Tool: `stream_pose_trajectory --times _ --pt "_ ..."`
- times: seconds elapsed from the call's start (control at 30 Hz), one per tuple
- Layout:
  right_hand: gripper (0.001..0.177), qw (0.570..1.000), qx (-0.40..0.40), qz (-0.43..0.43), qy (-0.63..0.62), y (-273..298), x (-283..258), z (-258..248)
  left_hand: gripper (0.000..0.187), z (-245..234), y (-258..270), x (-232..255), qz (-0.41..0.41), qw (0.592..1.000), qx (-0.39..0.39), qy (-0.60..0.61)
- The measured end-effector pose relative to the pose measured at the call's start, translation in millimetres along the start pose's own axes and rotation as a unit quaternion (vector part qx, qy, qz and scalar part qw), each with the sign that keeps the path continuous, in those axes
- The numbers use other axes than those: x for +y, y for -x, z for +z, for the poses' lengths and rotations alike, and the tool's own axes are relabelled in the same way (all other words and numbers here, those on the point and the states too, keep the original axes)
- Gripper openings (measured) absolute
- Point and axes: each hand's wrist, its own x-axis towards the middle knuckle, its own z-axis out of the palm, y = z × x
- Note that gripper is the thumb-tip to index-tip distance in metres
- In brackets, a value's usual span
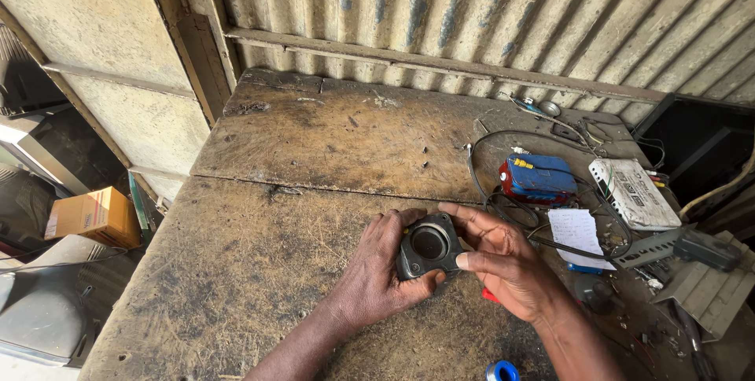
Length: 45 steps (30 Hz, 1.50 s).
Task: The person uses a red screwdriver to remove screws from a black electronic device, then places a circular metal ring into the device's central opening. The person continues to adjust the ring and reinserts screws. Finally, the person opens a drawer and retrieves a small component.
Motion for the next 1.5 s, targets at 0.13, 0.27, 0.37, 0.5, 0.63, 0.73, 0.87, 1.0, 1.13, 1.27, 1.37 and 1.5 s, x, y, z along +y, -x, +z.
stream_pose_trajectory --times 0.13,0.27,0.37,0.5,0.63,0.73,0.87,1.0,1.13,1.27,1.37,1.5 --pt "0.078 0.999 0.023 0.009 -0.026 2 6 -1 0.083 3 2 -1 -0.005 1.0 0.004 0.0" --pt "0.076 0.999 0.012 0.01 -0.046 0 8 -7 0.082 7 0 -4 0.016 1.0 0.024 -0.009" --pt "0.065 1.0 0.004 -0.004 -0.014 -2 6 -6 0.082 7 0 -7 0.022 0.999 0.03 -0.015" --pt "0.048 0.959 0.077 -0.114 0.246 -10 -11 11 0.082 6 -1 -6 0.026 0.999 0.021 -0.003" --pt "0.053 0.863 0.187 -0.207 0.423 -21 -51 29 0.083 6 -1 -5 0.009 1.0 0.014 -0.009" --pt "0.054 0.79 0.229 -0.207 0.531 -38 -48 38 0.083 8 -1 -11 0.001 1.0 0.009 -0.017" --pt "0.06 0.775 0.22 -0.082 0.586 -63 -8 47 0.083 14 3 -21 0.016 0.999 0.013 -0.037" --pt "0.066 0.798 0.173 -0.076 0.572 -66 3 42 0.082 15 -2 -24 -0.053 0.997 -0.042 -0.023" --pt "0.07 0.965 0.086 -0.06 0.242 -49 5 19 0.087 4 1 -17 -0.001 1.0 -0.019 0.024" --pt "0.076 0.976 -0.021 -0.05 0.211 -5 5 5 0.088 -2 -1 -18 -0.018 0.995 -0.035 0.095" --pt "0.089 0.95 -0.033 -0.13 0.282 18 17 10 0.096 -3 -3 -21 0.001 0.99 -0.027 0.138" --pt "0.094 0.859 0.058 -0.231 0.454 26 36 25 0.109 -5 -3 -25 -0.068 0.946 -0.056 0.313"
